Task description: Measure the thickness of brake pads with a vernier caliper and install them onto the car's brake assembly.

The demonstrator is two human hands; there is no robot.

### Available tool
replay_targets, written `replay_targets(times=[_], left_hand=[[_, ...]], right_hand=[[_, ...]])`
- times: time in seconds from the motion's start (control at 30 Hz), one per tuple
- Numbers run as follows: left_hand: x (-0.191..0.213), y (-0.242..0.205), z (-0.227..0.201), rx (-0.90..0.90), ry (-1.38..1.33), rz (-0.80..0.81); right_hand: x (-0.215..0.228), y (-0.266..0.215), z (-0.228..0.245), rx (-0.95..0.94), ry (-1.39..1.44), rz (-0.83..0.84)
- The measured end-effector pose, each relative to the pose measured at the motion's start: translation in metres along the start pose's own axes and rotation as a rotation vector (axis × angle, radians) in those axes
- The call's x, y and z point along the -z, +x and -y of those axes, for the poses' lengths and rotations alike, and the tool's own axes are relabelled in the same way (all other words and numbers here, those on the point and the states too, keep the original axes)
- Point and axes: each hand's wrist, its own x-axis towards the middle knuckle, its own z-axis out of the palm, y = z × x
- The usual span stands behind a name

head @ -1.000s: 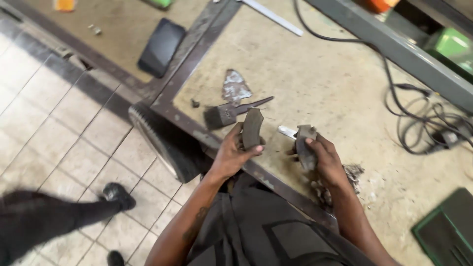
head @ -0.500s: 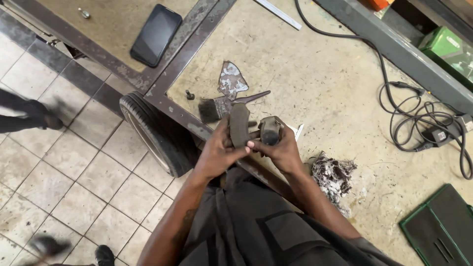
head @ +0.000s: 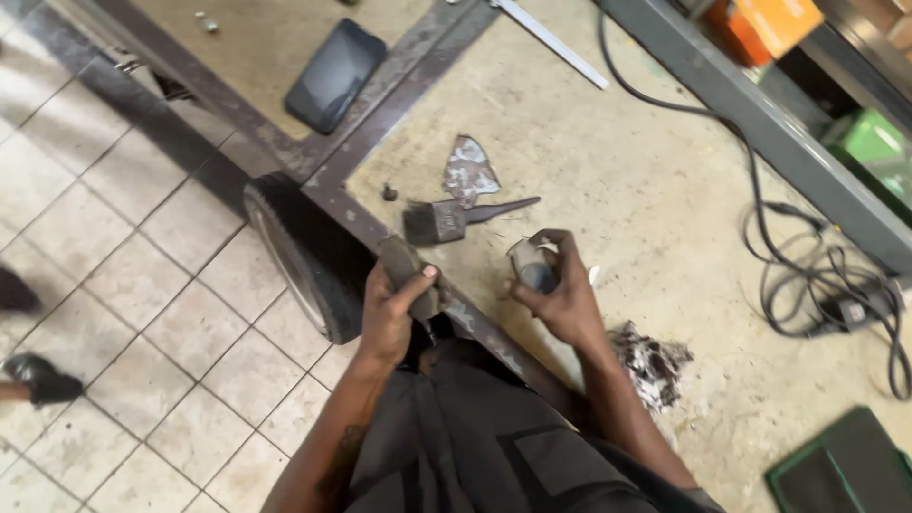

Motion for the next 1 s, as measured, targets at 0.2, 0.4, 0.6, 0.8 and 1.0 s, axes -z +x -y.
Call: replay_targets(times=[0.2, 0.4, 0.6, 0.8, 1.0], left_hand=[[0.006, -0.026, -0.013, -0.181, 0.205, -0.265], [0.035, -0.063, -0.062, -0.225, -0.331, -0.130], [0.136, -0.109, -0.078, -0.284, -0.454, -0.240], [0.286, -0.177, -0.126, -0.062, -0.200, -0.673], [0.430, -0.250, -0.182, -0.350, 0.167, -0.983]], right_hand=[[-0.074, -0.019, 0.052, 0.400, 0.071, 0.123], [-0.160, -0.030, 0.102, 0.483, 0.021, 0.228], [-0.274, -0.054, 0.137, 0.651, -0.056, 0.427], [-0.411, -0.090, 0.148, 0.791, -0.249, 0.660], [-0.512, -0.126, 0.169, 0.921, -0.090, 0.668]])
